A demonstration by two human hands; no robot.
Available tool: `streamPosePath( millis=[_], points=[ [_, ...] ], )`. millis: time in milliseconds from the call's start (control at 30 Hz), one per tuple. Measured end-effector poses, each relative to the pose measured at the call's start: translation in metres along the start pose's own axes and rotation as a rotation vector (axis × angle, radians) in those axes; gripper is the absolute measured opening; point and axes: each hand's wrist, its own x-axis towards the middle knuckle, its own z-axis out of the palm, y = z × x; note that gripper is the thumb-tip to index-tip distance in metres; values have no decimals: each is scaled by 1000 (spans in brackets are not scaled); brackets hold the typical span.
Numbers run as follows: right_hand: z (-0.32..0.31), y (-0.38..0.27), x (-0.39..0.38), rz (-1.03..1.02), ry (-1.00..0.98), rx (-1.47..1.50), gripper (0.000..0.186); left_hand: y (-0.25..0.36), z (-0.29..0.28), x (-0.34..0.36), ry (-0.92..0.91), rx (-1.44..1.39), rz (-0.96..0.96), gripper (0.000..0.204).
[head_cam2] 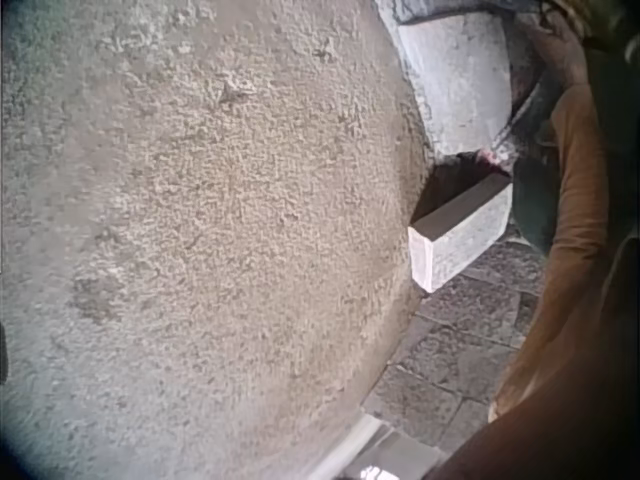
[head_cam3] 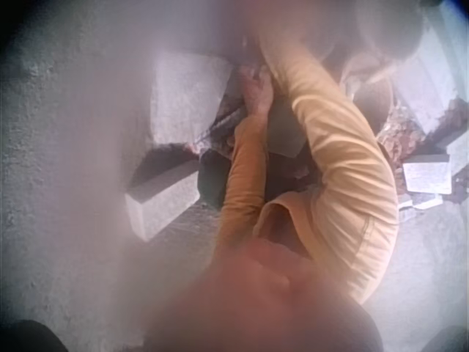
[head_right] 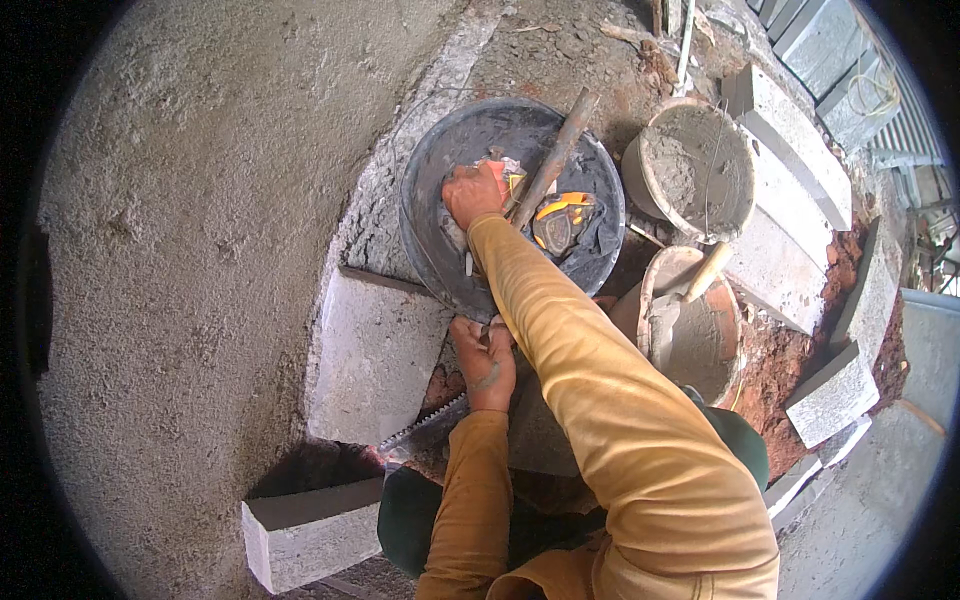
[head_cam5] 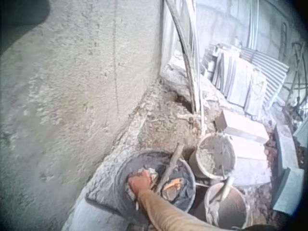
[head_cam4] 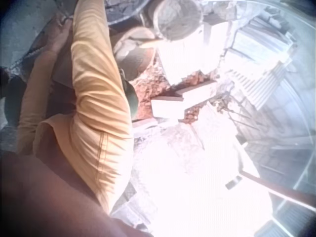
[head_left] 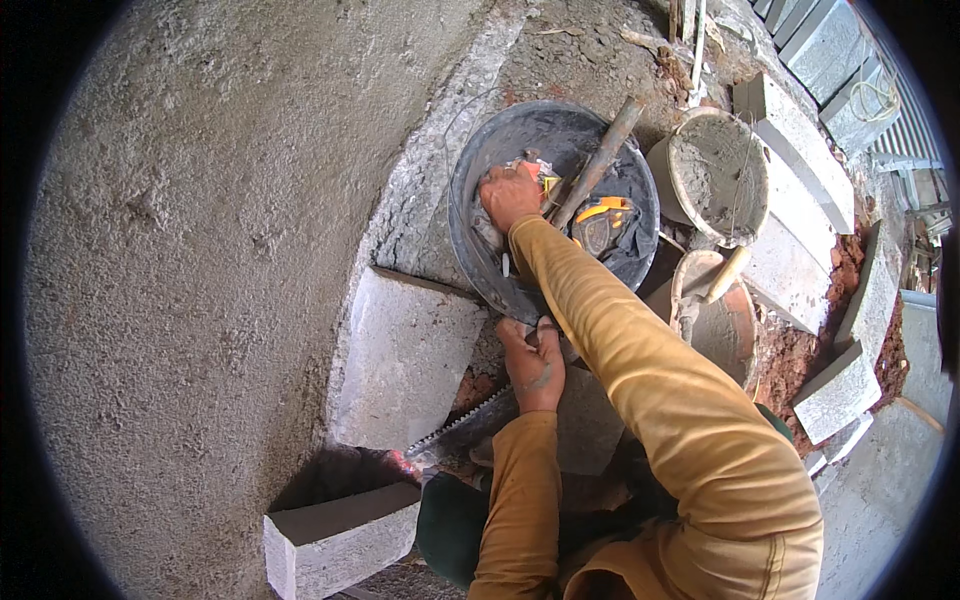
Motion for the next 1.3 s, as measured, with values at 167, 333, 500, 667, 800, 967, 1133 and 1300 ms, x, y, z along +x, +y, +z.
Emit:
streamPosePath(
  millis=[167,333,500,667,800,967,1133,1300],
  points=[
    [-20,13,-9,-48,126,211,15,4,-1,-1,-22,-44,-52,27],
    [-68,39,-18,180,167,1013,18,1,0,2,-18,-145,-48,26],
    [-96,52,-20,368,-134,1648,20,0,0,3,17,101,-44,31],
    [-96,56,-21,372,-151,1674,22,2,1,2,44,85,-7,33],
    [-97,63,-21,249,-98,1306,25,-2,4,2,52,57,-5,33],
    [-90,52,-31,-58,-331,567,31,-7,4,-2,87,117,38,33],
    [-59,21,-34,-266,-125,141,21,-4,6,-4,52,48,20,32],
    [-29,-3,-14,-358,-243,-164,23,-2,6,-6,87,82,46,33]
  ],
)
